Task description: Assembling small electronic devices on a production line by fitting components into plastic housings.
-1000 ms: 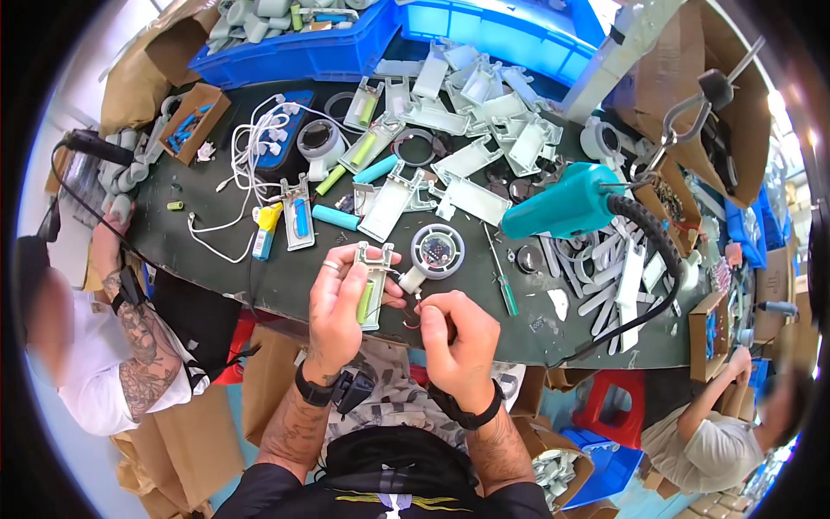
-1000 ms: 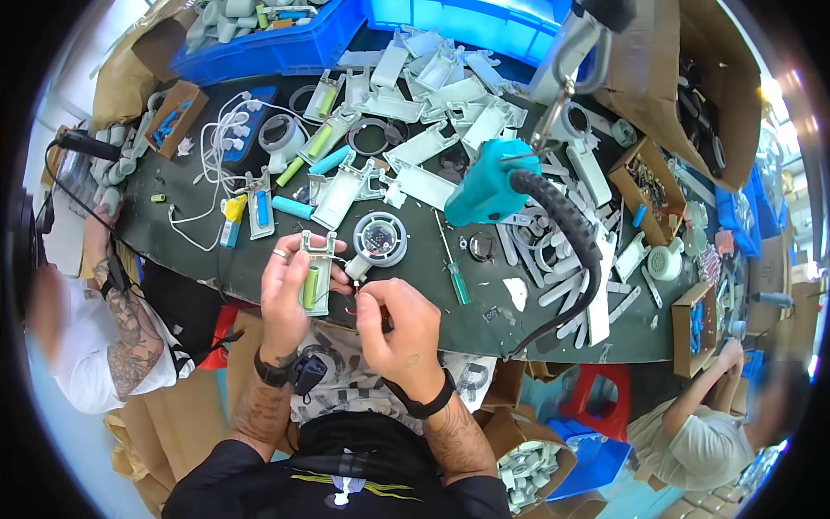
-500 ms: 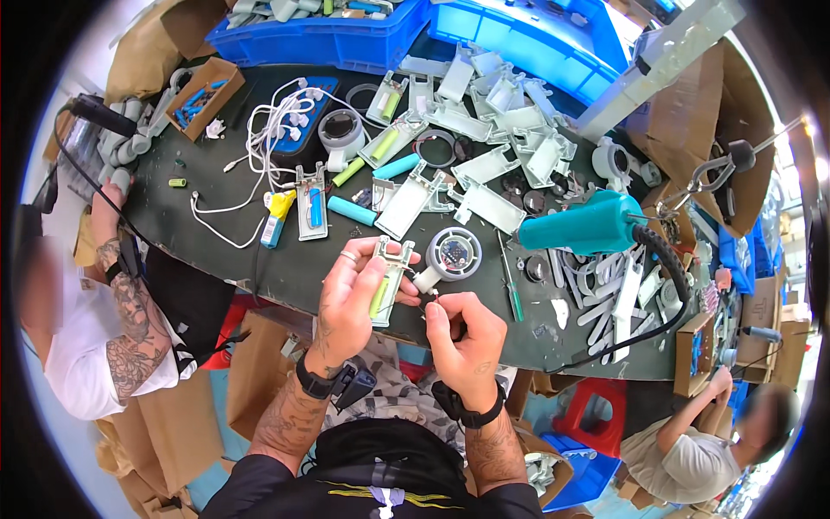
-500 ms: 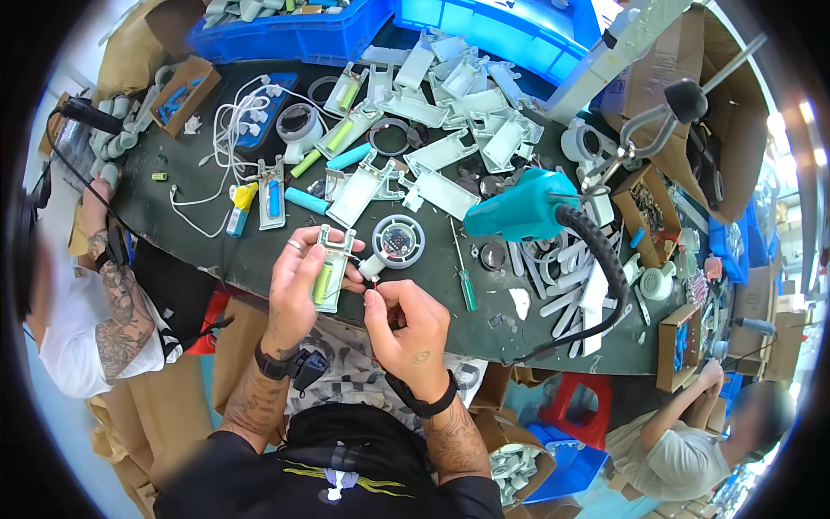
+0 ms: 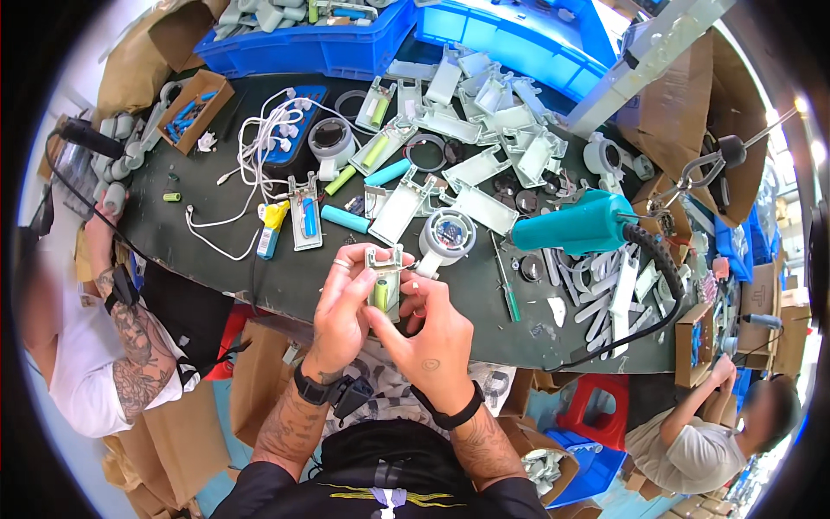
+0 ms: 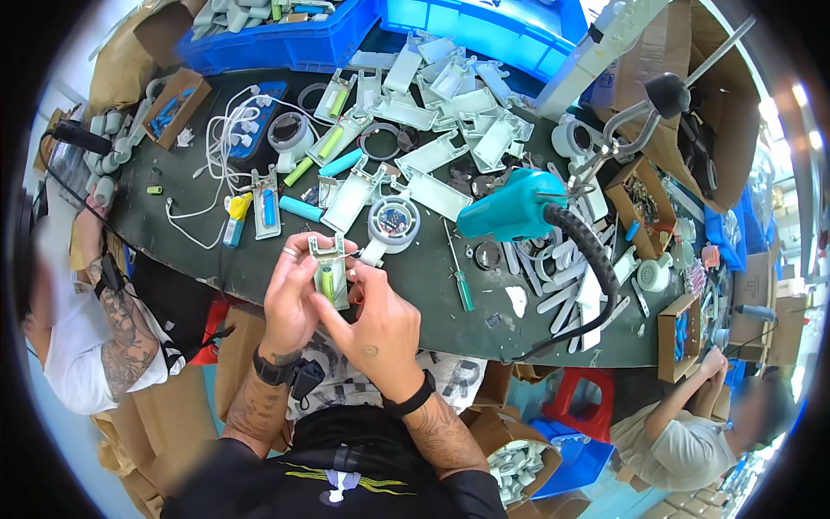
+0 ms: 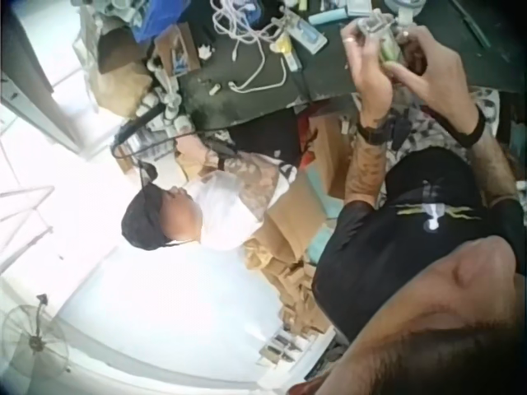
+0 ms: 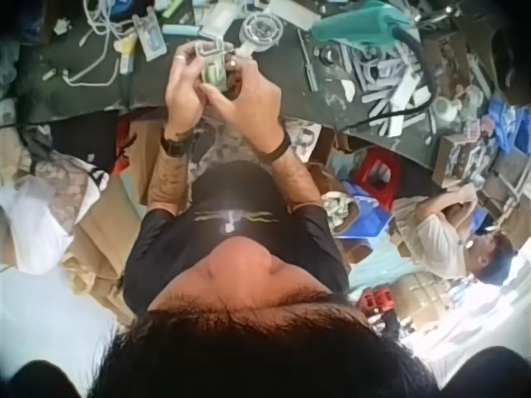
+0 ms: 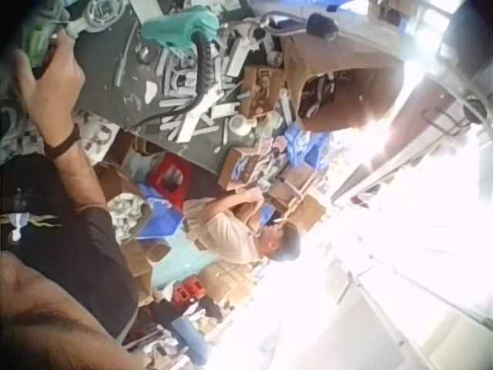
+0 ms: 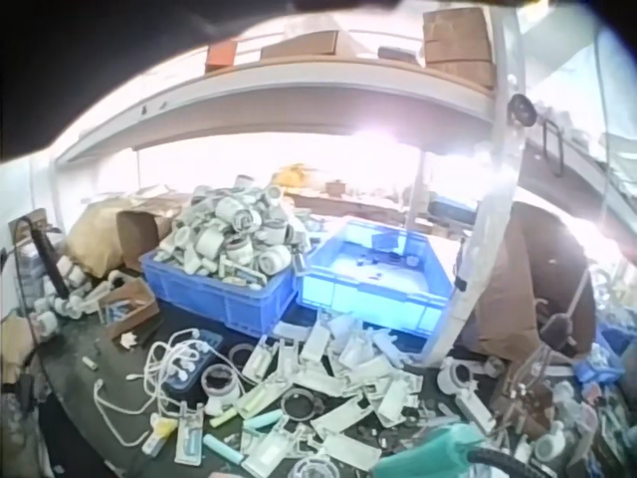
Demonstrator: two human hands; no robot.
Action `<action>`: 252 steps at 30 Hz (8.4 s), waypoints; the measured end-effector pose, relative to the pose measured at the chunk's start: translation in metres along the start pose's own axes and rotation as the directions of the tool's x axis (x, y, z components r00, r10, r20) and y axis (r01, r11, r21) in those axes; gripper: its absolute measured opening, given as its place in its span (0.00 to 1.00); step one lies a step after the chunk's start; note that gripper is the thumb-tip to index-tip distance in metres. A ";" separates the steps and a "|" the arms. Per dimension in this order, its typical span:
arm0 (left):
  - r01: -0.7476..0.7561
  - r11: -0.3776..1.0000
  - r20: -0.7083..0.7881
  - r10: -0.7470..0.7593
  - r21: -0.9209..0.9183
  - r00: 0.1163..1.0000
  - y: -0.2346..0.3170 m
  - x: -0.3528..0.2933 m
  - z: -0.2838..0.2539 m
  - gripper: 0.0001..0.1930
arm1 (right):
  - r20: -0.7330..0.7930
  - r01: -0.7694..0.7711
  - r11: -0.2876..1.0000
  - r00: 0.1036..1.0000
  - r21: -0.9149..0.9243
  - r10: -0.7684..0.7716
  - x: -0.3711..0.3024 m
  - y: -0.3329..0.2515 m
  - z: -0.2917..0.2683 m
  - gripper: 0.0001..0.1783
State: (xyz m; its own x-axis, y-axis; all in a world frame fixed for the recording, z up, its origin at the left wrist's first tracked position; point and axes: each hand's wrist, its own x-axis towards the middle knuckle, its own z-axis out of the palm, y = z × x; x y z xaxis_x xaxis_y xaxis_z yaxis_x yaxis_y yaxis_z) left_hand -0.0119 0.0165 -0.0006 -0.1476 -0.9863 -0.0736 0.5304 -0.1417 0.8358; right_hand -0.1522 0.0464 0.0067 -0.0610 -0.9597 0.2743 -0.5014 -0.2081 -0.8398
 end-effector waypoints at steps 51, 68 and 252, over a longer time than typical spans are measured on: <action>-0.062 0.916 -0.022 0.077 0.395 0.997 -0.019 0.016 -0.027 0.22 | 0.120 -0.471 0.641 0.851 0.606 0.511 -0.192 0.075 -0.086 0.20; -0.165 0.825 0.065 0.155 0.540 0.986 -0.010 0.035 -0.034 0.23 | -0.323 -0.067 0.377 0.392 0.924 0.861 -0.180 0.347 -0.198 0.42; -0.421 0.545 0.350 0.236 0.725 0.907 0.001 -0.007 0.011 0.32 | -0.074 0.431 0.902 0.899 -0.032 -0.432 0.009 0.027 -0.028 0.18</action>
State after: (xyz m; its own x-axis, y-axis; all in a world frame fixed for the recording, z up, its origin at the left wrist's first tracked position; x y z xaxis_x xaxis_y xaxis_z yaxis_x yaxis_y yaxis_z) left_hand -0.0197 0.0241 0.0072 -0.3005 -0.8982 0.3207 -0.2536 0.3994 0.8810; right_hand -0.1905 0.0371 -0.0005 0.0977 -0.7589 0.6438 -0.5065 -0.5948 -0.6242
